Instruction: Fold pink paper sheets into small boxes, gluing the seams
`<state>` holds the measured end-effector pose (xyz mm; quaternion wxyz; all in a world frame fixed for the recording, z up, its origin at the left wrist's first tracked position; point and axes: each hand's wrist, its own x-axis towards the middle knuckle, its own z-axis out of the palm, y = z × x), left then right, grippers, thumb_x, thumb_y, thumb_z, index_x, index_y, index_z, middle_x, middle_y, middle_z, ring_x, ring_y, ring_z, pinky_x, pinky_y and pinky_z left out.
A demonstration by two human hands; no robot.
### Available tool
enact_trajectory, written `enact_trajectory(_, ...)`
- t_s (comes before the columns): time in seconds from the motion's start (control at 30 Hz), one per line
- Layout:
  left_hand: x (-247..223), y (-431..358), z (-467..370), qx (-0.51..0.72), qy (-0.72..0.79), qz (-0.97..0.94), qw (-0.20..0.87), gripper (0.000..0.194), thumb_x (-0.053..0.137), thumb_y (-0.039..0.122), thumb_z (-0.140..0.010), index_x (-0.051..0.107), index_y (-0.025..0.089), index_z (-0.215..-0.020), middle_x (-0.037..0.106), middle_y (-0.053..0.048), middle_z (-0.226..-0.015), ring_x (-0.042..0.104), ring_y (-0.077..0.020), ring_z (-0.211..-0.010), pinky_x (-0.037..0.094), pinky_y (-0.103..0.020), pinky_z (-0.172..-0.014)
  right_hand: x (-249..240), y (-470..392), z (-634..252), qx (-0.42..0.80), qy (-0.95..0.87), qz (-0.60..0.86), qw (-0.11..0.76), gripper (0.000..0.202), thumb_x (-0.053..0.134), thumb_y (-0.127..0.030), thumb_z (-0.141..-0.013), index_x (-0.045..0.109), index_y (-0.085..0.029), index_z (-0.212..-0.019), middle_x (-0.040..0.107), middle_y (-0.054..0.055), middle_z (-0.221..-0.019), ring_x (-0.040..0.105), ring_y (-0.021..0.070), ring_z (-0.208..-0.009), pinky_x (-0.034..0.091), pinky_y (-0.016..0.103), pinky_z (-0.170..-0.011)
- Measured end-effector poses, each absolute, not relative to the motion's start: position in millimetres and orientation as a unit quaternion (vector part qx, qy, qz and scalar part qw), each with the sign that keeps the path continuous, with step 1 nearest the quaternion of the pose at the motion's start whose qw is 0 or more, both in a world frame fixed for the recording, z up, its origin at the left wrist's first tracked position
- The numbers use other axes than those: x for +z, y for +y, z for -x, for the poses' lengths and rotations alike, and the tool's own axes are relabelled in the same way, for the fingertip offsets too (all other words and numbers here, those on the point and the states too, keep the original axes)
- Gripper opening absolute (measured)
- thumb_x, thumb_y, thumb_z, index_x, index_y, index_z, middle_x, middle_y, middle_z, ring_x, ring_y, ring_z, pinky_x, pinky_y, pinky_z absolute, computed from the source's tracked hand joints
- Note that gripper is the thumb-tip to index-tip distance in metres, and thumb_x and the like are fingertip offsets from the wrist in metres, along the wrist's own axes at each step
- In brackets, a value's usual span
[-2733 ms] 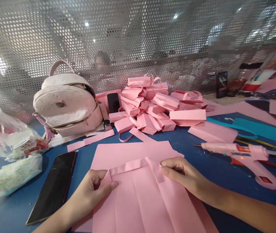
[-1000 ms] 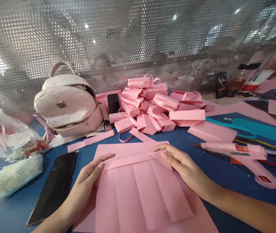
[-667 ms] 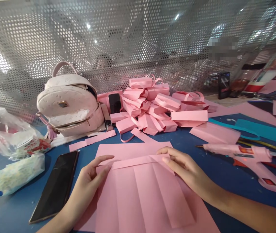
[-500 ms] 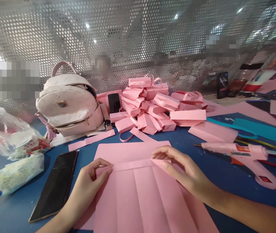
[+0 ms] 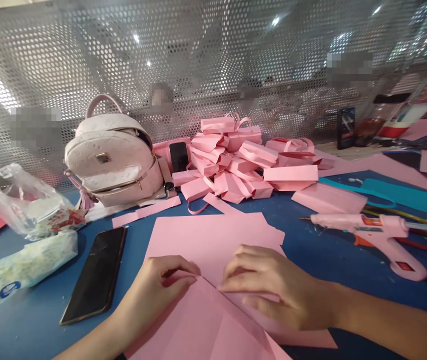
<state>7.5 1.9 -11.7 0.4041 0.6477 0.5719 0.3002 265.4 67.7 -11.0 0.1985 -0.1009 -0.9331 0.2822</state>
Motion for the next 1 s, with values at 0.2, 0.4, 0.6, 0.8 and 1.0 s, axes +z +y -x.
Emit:
enact_trajectory(0.2, -10.4, -3.3, -16.6, 0.289, 0.543, -0.698, 0.367, 0.017, 0.062, 0.018, -0.086, 0.078, 0.024, -0.09, 0.078, -0.001, -0.093, 0.071, -0.0187, -0.085, 0.051, -0.025, -0.077, -10.4, 61.8, -258.7, 0.256, -0.938, 0.141, 0.184, 0.024, 0.048, -0.023, -0.1, 0.069, -0.019, -0.111, 0.07, 0.007, -0.101, 0.059, 0.018, -0.089, 0.044, 0.032, -0.083)
enact_trajectory(0.4, -2.3, -2.0, -37.9, 0.231, 0.496, -0.828, 0.124, 0.007, 0.068, 0.02, -0.085, 0.075, 0.022, -0.082, 0.077, -0.002, -0.078, 0.067, -0.0197, -0.072, 0.046, -0.031, -0.07, -3.8, 58.1, -253.8, 0.276, -0.914, 0.237, 0.179, 0.01, 0.064, -0.028, -0.092, 0.069, -0.02, -0.097, 0.07, 0.002, -0.093, 0.061, 0.0178, -0.09, 0.043, 0.027, -0.075)
enact_trajectory(0.6, 11.5, 14.4, -59.5, 0.19, 0.395, -0.899, 0.001, 0.01, 0.065, 0.022, -0.09, 0.066, 0.018, -0.081, 0.071, 0.0, -0.072, 0.062, -0.0167, -0.066, 0.044, -0.033, -0.073, 5.5, 56.7, -255.6, 0.243, -0.907, 0.316, 0.137, 0.007, 0.066, -0.014, -0.081, 0.064, -0.018, -0.075, 0.063, -0.001, -0.075, 0.057, 0.015, -0.07, 0.035, 0.024, -0.06)
enact_trajectory(0.8, 11.6, -8.7, -73.1, 0.205, 0.318, -0.901, -0.212, 0.027, 0.036, 0.013, -0.1, 0.062, 0.012, -0.11, 0.07, -0.013, -0.105, 0.062, -0.023, -0.09, 0.048, -0.04, -0.083, 0.5, 59.7, -266.6, 0.331, -0.866, 0.336, 0.164, 0.012, 0.059, -0.01, -0.078, 0.069, -0.016, -0.074, 0.064, -0.001, -0.067, 0.056, 0.013, -0.063, 0.037, 0.022, -0.058)
enact_trajectory(1.0, -21.0, -45.4, -86.2, 0.216, 0.281, -0.918, -0.177, 0.022, 0.055, 0.011, -0.092, 0.066, 0.009, -0.11, 0.074, -0.011, -0.104, 0.067, -0.0211, -0.084, 0.055, -0.036, -0.074, -3.4, 58.8, -275.4, 0.317, -0.867, 0.35, 0.162, 0.004, 0.063, -0.014, -0.077, 0.066, -0.017, -0.078, 0.064, -0.002, -0.07, 0.056, 0.0133, -0.065, 0.037, 0.022, -0.058)
